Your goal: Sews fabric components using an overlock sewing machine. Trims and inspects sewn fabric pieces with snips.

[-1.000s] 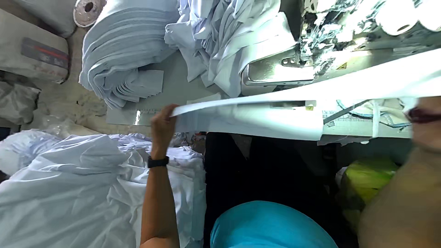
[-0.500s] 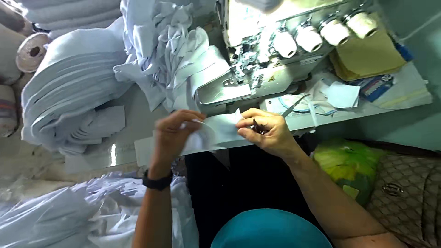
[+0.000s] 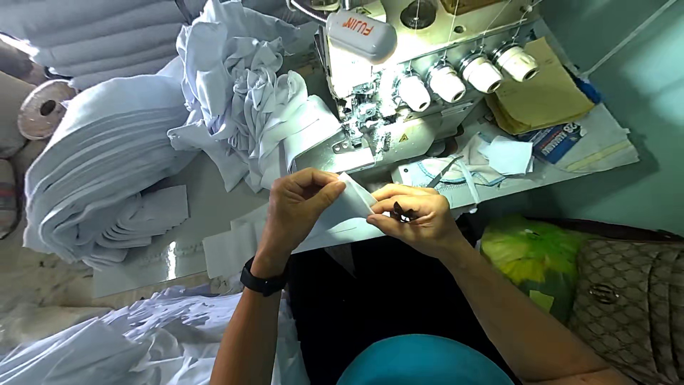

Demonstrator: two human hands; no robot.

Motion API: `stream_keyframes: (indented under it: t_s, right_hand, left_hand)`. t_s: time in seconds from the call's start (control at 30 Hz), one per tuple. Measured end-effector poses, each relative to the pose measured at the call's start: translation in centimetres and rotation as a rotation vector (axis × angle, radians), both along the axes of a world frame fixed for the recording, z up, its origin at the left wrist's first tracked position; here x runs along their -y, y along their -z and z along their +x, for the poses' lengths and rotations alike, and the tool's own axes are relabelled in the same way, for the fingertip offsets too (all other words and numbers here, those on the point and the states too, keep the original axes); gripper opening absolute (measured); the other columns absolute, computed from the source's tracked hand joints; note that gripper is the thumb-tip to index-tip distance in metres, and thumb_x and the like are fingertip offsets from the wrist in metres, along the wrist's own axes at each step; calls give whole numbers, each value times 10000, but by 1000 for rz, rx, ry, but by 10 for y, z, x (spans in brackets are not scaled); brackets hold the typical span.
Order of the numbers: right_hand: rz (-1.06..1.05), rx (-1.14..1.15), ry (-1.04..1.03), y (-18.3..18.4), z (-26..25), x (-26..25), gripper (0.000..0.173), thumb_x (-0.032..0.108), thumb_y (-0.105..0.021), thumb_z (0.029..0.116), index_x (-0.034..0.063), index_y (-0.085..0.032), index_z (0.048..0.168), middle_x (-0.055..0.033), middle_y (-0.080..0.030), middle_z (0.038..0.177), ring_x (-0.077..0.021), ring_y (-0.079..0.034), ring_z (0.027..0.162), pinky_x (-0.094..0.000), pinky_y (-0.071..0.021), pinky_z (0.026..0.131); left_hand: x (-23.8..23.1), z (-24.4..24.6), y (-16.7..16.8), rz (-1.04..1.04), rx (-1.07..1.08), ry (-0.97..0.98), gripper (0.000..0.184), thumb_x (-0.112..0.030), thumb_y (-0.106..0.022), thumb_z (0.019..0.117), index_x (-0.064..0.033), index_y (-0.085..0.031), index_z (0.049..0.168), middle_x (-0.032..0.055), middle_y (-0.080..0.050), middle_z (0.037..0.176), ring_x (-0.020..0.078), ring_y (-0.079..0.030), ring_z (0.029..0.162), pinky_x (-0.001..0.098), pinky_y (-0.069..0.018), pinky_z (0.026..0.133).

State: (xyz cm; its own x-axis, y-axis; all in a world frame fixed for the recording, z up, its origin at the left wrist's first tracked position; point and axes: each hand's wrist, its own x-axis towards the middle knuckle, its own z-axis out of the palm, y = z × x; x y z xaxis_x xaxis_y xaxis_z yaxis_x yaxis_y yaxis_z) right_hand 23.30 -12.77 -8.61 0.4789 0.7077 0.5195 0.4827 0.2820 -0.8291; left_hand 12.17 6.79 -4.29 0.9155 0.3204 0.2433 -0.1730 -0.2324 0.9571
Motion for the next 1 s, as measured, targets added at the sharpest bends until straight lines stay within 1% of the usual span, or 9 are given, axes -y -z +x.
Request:
stream_keyframes:
  t_s: [0.13, 0.33, 0.47, 0.57, 0.67, 0.73, 0.8, 0.9, 1.0]
  right_hand:
    - [42, -154, -17, 5, 0, -3, 107, 78, -701, 923, 23, -697, 832, 5, -699, 824, 29, -614, 692, -121, -521, 621]
    - [45, -378, 11, 8, -7, -15, 110, 5, -679, 914, 48, -631, 825, 12, -695, 743, 16, -612, 584, -129, -504, 526]
    - [38, -427, 171, 11, -9, -25, 91, -13, -696, 905, 50, -629, 904, 10, -699, 746, -2, -632, 594, -140, -513, 531]
    - [9, -411, 341, 22, -9, -33, 109, 8, -709, 900, 53, -629, 959, 6, -693, 737, -39, -645, 588, -179, -540, 536]
    - [-20, -335, 396, 28, -13, -32, 74, 0, -691, 886, -9, -669, 956, -26, -693, 765, -56, -666, 629, -207, -587, 590]
    - [-31, -235, 413, 29, -14, -28, 84, -14, -669, 865, -42, -697, 939, -53, -713, 810, -36, -666, 671, -184, -579, 627]
    - [-44, -155, 446, 30, -10, -28, 83, 1, -664, 858, -30, -717, 913, -52, -716, 810, -15, -642, 679, -157, -540, 622]
    - [-37, -80, 490, 28, -3, -35, 81, 16, -669, 854, -9, -737, 890, -38, -705, 772, -6, -614, 647, -153, -518, 598]
    - [-32, -20, 500, 26, 2, -39, 102, 26, -669, 867, -5, -759, 902, -31, -701, 752, -11, -601, 632, -160, -511, 593]
  left_hand:
    - [4, 4, 9, -51, 76, -74, 136, 27, -668, 917, -105, -672, 888, -66, -718, 867, -17, -658, 728, 145, -554, 651]
    - [1, 15, 20, -104, 175, -96, 155, 12, -691, 912, -143, -686, 917, -67, -733, 926, 12, -689, 805, 180, -579, 718]
    - [-11, 37, 7, 273, 216, -98, 155, 49, -720, 866, -35, -646, 974, -21, -705, 898, 0, -655, 764, 157, -557, 696]
    - [-16, 52, 9, 534, 142, -75, 155, -8, -777, 838, -36, -643, 912, 29, -687, 856, 42, -651, 739, 185, -553, 668]
    - [-8, 56, 12, 844, 78, -127, 87, -128, -726, 927, -46, -751, 912, 81, -676, 949, 183, -649, 891, 331, -544, 787]
    - [17, 45, 21, 1109, 10, -263, 173, -119, -612, 985, -42, -764, 1014, 127, -682, 971, 287, -648, 894, 441, -504, 768]
    - [44, 35, 40, 1255, -80, -413, 247, -88, -558, 989, -40, -748, 1139, 136, -722, 1112, 306, -681, 1036, 460, -523, 893]
    - [50, 35, 57, 1198, -95, -474, 313, -94, -500, 1028, -44, -695, 1268, 131, -669, 1335, 297, -609, 1279, 452, -455, 1081]
    - [39, 38, 51, 1060, -90, -396, 309, -108, -467, 1053, -14, -673, 1263, 143, -636, 1393, 302, -557, 1358, 496, -414, 1133]
